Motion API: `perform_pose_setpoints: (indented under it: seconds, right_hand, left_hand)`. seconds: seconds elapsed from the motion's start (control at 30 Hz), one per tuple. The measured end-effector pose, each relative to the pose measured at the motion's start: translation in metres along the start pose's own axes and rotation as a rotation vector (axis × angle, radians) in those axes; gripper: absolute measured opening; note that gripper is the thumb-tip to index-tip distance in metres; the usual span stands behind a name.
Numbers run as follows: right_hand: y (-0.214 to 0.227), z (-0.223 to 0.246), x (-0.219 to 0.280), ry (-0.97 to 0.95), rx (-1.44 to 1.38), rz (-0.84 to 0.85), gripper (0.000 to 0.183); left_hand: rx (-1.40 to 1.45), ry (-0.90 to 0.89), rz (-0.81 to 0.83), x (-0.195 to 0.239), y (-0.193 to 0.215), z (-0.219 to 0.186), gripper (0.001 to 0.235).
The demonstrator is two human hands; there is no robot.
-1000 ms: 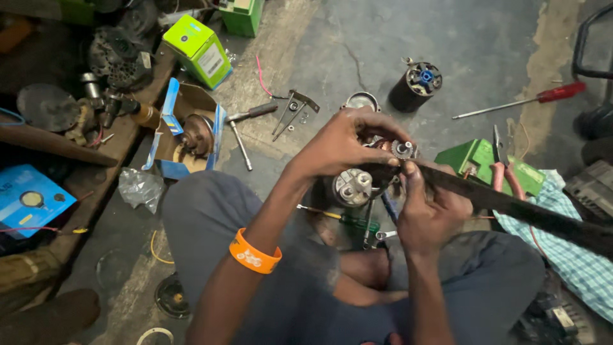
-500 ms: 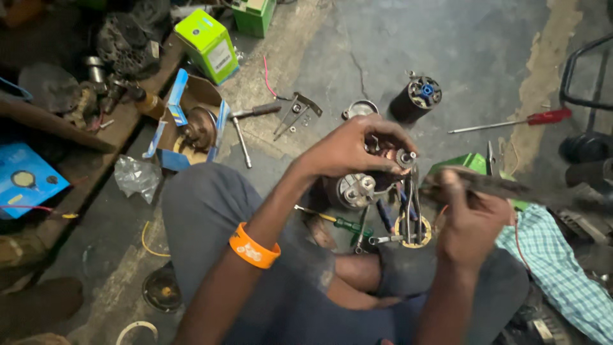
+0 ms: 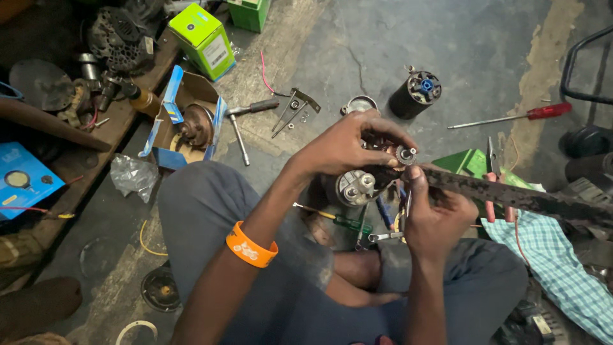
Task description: The person sits on the floor and uses a metal file to shape the commutator of a motor armature. They repeatedly rotate the armature and file different segments of the commutator throughout the clip.
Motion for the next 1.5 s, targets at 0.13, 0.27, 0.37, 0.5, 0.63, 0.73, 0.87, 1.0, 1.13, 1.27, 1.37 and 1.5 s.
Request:
perform_pose_setpoints:
  seconds: [0.13,0.27,0.37,0.5,0.63,0.73,0.87,1.0,1.13,1.27,1.37,1.5]
  right_hand:
    - [-0.005,0.003,0.004,0.061,0.086,-0.032,0.015]
    - [-0.008,0.01,0.007,0.09,0.178,-0.037,0.013]
    - [-0.008,0.013,0.009,0.174,0.376,-0.071,0.013]
    - [-0.01,0.016,0.011,0.188,0.346,-0.08,0.013]
    - [-0.008,0.024,0.008,0.3,0.371,-0.128,0.013]
    - [0.003,0.025,-0.003,0.136,0.123,-0.232,0.013]
    - [0.02,0.028,-0.008,0.126,-0.153,-0.235,0.014]
    - [0.02,0.017,-0.001,0.074,-0.102,-0.018,0.011]
    - [0.009,0.01,-0.004,-0.088,-0.116,0.038,0.011]
    - [0.006,0.008,0.0,-0.057,-0.111,0.077,0.012]
    - [0.006,0.004,0.003,-0.005,-0.062,0.077,0.012]
    - [0.0,0.004,0.005,0.012,0.013,0.024,0.013]
  left_hand:
    - [0.031,-0.014,-0.02,0.002,0.0,-0.001,0.037]
    - [0.058,-0.025,-0.007,0.002,0.001,0.0,0.036]
    - [0.149,-0.029,0.007,0.002,0.001,0.002,0.035]
    - [0.073,-0.03,0.017,0.001,0.002,0.0,0.035]
    - [0.119,-0.05,0.025,0.0,0.003,-0.004,0.033]
    - [0.158,-0.043,0.025,0.005,-0.001,-0.001,0.034]
    - [-0.03,-0.021,0.01,0.002,0.0,-0.004,0.035]
    - [-0.146,-0.126,-0.017,0.002,-0.001,-0.006,0.037]
    - [-0.152,-0.021,-0.028,0.001,-0.002,-0.012,0.039]
    - [-0.135,-0.025,-0.024,0.001,0.001,-0.013,0.039]
    - [-0.136,-0.074,-0.03,0.002,0.0,-0.01,0.038]
    - [-0.092,-0.03,-0.024,0.004,0.002,-0.007,0.038]
Point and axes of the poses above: each hand's wrist, its own x-axis away from the middle knuckle, its own y-axis out of the back of the hand, z = x × y, the point moved 1 cm from there along -x, towards the middle knuckle, and after that the axes turned 7 degrees about -y, right-handed, at the moved point
